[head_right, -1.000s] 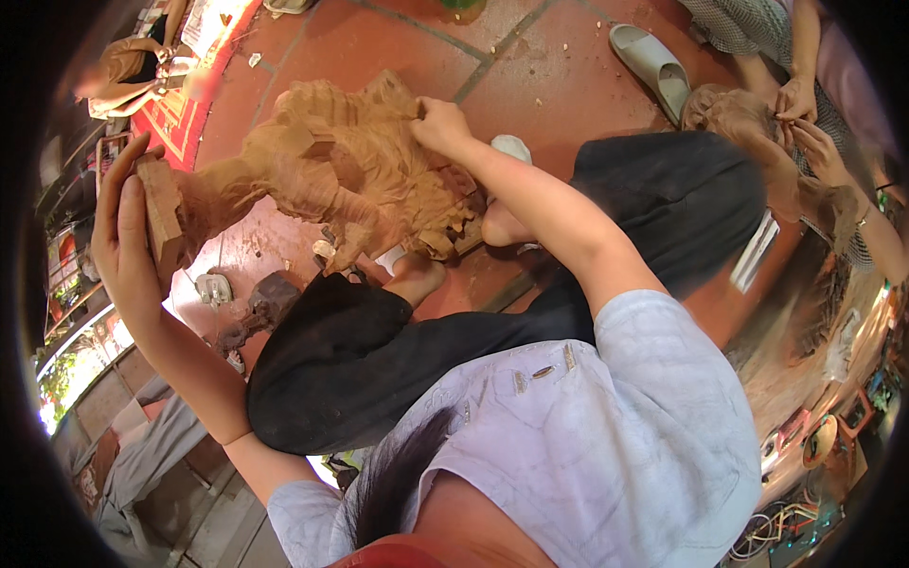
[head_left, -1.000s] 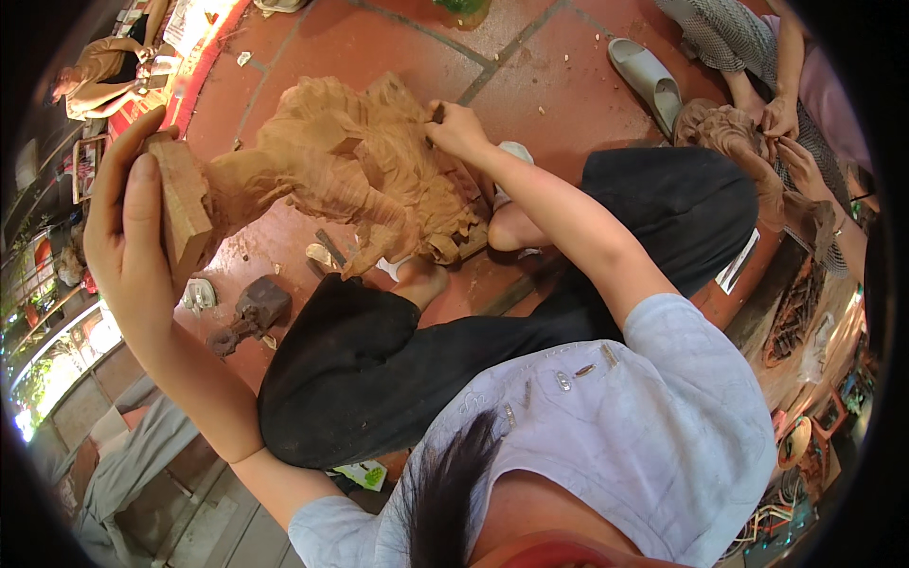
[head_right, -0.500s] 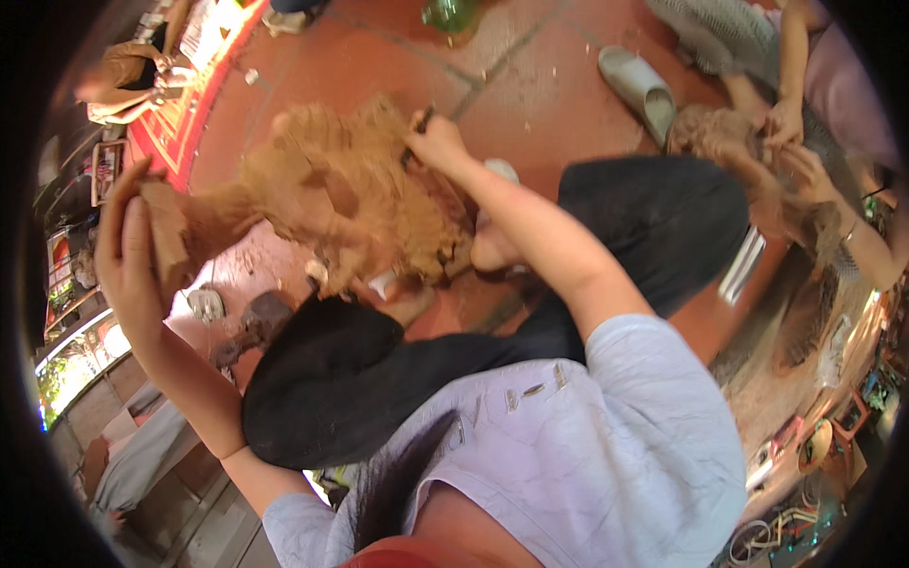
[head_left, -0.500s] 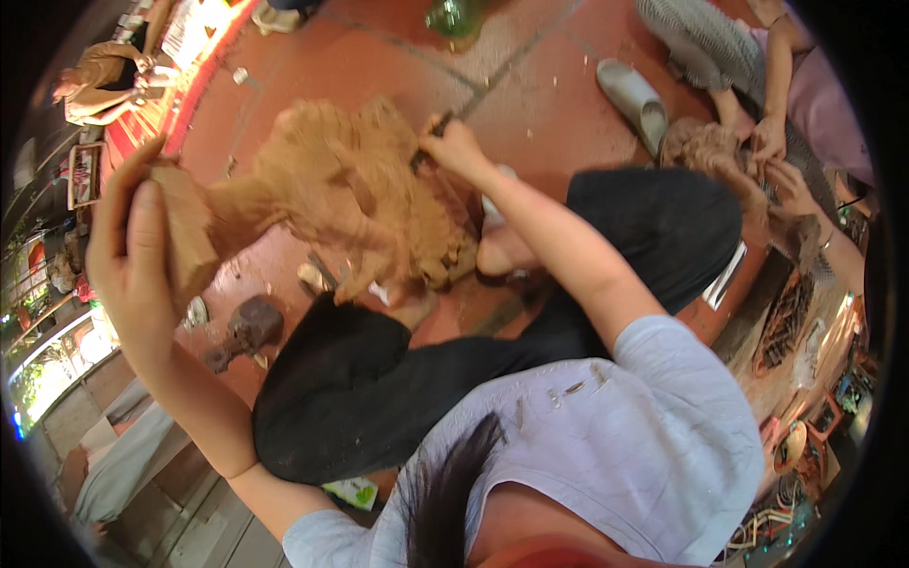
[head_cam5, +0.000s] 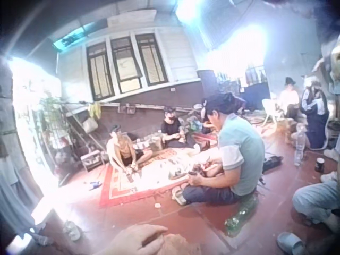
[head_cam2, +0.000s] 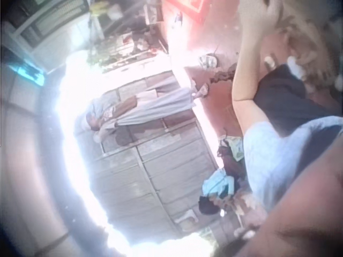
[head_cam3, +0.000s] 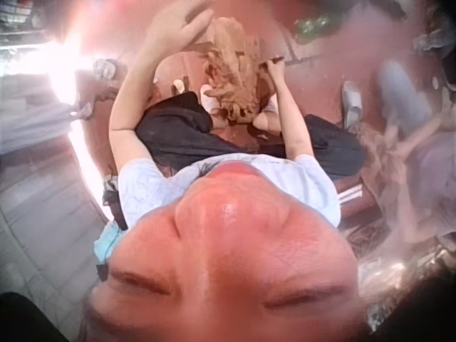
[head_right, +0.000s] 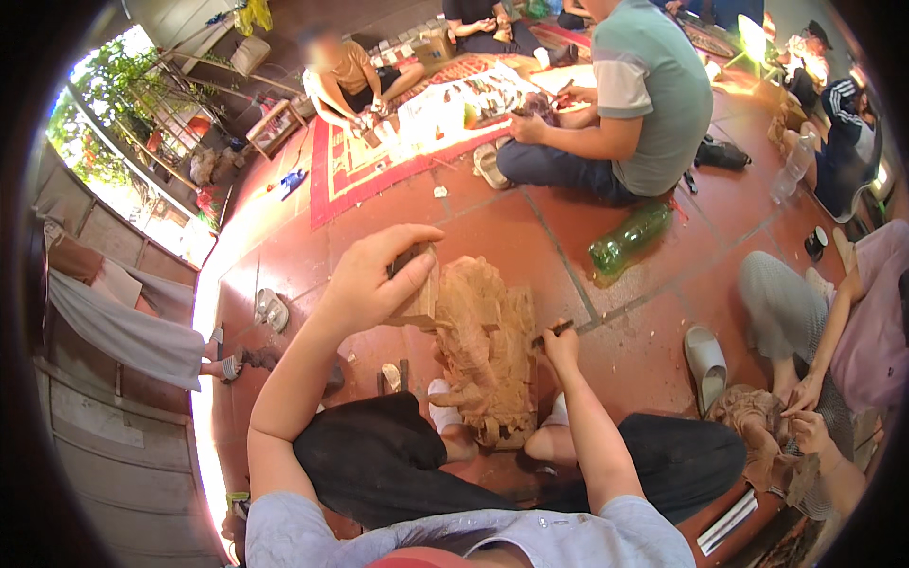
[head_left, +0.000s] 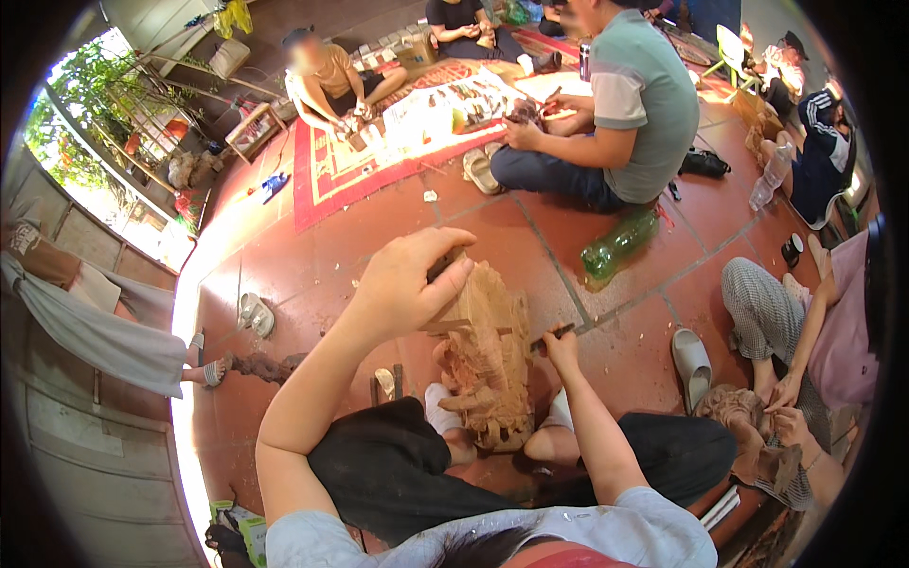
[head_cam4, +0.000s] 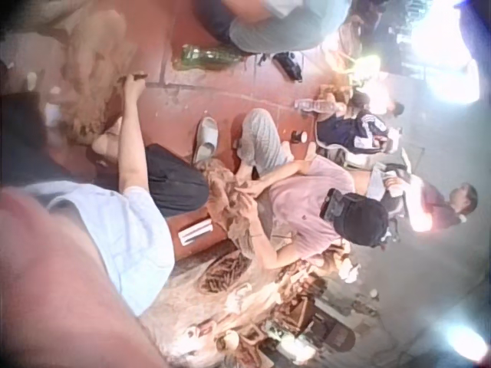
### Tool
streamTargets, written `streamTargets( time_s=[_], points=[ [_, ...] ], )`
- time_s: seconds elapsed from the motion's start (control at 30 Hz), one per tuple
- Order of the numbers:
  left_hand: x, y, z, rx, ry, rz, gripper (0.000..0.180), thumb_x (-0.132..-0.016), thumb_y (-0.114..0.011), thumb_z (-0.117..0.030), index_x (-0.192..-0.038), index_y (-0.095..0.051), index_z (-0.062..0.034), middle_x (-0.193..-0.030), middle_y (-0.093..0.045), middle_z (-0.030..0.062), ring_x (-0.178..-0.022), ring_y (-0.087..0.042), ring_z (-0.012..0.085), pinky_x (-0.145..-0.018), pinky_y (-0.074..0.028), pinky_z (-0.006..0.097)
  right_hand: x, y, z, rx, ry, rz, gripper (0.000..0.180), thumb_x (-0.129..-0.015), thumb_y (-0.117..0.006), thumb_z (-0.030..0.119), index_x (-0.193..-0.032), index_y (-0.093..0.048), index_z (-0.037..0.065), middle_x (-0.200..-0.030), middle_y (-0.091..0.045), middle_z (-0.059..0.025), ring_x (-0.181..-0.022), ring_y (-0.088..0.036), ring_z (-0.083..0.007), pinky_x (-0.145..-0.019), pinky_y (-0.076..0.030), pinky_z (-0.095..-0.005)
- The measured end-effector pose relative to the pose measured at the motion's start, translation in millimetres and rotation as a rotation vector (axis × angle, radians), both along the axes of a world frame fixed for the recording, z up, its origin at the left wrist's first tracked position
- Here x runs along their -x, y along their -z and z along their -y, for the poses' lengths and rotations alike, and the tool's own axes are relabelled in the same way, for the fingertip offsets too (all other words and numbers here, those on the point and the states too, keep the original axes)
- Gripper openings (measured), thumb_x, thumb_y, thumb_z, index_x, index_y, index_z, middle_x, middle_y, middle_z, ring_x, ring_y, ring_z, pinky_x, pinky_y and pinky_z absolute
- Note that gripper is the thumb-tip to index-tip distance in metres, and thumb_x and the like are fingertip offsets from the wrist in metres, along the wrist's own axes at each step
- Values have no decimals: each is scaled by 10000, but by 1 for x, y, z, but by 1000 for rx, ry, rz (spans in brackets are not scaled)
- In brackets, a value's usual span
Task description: The person sits on the floor and carves a piece of wood using a small knife. They hold the wood in their left hand and carefully shape it with the knife in their right hand, creating wood shavings.
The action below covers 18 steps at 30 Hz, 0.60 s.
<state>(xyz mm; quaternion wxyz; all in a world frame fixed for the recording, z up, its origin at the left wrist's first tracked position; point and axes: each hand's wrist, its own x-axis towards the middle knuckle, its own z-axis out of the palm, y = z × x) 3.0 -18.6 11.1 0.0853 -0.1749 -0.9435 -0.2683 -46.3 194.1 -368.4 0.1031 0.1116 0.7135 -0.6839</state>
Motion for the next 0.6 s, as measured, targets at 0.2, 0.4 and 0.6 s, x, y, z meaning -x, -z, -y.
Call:
streamTargets(
  time_s=[0.2,0.4,0.6],
  points=[
    [4,5,-6,13,15,-32,327,-849,-530,-236,-1086,-596,-21,-1011,-628,155,-940,-609,303,-826,-467,369,-22,25,16,-298,35,-224,175,-719,-620,140,-781,-564,-14,-667,-618,-126,-563,-619,-229,-522,-469,-360],
    [-2,9,3,-12,23,-65,309,-852,-525,-247,-1075,-602,-46,-981,-633,143,-892,-611,297,-789,-471,373,-27,-2,-3,203,17,60,59,-783,-568,17,-802,-513,27,-670,-582,-104,-504,-589,-192,-432,-513,-311],
    [-1,3,2,17,27,-114,307,-847,-532,-255,-1069,-604,-56,-966,-633,140,-862,-613,297,-769,-474,375,-15,52,7,21,56,1,108,-747,-619,86,-797,-556,14,-676,-613,-103,-563,-613,-194,-510,-495,-306]
  ],
)
